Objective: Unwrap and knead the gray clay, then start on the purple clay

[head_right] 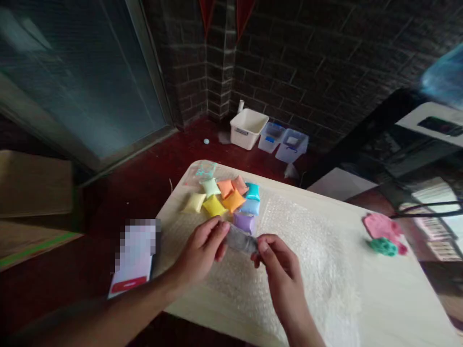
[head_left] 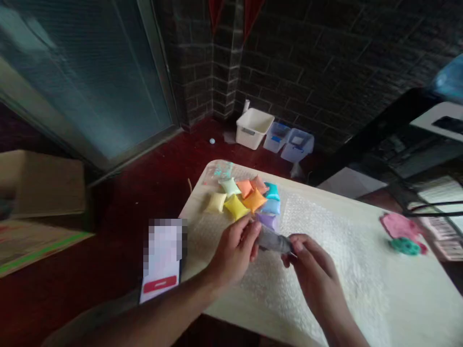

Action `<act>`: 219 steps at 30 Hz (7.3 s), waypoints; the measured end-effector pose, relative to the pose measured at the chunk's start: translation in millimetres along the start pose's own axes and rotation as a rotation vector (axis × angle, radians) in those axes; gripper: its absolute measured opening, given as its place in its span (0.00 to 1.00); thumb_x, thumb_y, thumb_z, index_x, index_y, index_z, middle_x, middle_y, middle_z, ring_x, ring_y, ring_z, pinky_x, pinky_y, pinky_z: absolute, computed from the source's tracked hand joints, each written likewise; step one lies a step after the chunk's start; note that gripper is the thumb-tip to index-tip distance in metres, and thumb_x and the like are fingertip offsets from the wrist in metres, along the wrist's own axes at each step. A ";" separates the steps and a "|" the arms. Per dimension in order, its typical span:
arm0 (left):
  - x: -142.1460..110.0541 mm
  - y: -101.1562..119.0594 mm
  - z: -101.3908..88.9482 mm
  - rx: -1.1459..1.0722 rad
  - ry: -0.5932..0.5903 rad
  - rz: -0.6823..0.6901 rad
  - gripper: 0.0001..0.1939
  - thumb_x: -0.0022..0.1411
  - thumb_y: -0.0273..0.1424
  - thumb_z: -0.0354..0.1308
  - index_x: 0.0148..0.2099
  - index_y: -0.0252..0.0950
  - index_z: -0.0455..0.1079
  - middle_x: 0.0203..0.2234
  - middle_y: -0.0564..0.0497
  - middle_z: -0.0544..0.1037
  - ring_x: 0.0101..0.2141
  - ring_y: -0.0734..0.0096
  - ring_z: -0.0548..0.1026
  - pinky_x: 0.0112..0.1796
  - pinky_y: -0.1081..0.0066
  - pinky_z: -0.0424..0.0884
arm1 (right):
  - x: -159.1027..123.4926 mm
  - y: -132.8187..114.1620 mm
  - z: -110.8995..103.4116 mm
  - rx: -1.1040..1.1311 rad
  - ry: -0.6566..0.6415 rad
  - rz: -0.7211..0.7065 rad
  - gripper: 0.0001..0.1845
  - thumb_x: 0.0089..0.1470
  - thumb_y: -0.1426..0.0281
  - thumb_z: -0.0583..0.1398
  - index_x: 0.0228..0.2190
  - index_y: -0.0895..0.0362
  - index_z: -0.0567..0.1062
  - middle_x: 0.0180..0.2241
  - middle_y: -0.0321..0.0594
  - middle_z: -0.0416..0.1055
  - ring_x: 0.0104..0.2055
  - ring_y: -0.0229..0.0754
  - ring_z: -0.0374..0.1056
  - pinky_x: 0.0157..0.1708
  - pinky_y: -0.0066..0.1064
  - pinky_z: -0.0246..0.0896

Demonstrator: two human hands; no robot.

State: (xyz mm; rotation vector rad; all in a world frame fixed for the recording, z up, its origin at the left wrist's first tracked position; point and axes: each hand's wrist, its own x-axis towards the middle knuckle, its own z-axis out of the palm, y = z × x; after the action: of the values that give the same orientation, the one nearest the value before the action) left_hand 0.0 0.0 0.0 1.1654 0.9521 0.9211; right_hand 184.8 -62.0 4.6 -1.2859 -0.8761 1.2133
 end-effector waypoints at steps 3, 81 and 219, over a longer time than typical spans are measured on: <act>3.0 -1.3 -4.6 0.103 0.040 0.058 0.21 0.75 0.45 0.53 0.31 0.39 0.62 0.19 0.60 0.64 0.20 0.77 0.63 0.22 0.75 0.58 | -0.1 5.3 3.4 -0.029 -0.035 0.013 0.14 0.64 0.56 0.66 0.38 0.54 0.83 0.29 0.37 0.72 0.32 0.39 0.63 0.33 0.30 0.59; -5.6 21.4 -2.4 0.373 0.264 0.253 0.18 0.72 0.33 0.54 0.27 0.42 0.62 0.16 0.53 0.70 0.21 0.67 0.69 0.28 0.68 0.58 | -18.2 6.3 43.1 -0.244 0.380 -0.293 0.14 0.53 0.64 0.75 0.40 0.53 0.81 0.23 0.32 0.74 0.17 0.34 0.65 0.15 0.26 0.59; 1.6 4.6 -1.0 -0.552 -0.354 -0.333 0.26 0.61 0.36 0.74 0.55 0.29 0.71 0.27 0.48 0.82 0.28 0.68 0.80 0.32 0.69 0.75 | -3.7 -11.2 18.0 0.338 0.048 0.082 0.25 0.52 0.59 0.75 0.19 0.53 0.67 0.17 0.22 0.41 0.19 0.33 0.35 0.18 0.29 0.38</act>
State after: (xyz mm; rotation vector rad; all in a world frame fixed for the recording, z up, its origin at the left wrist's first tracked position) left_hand -0.8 2.5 4.2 0.6415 0.5294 0.6212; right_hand 168.6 -60.4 18.5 -1.0794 -0.5582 1.3245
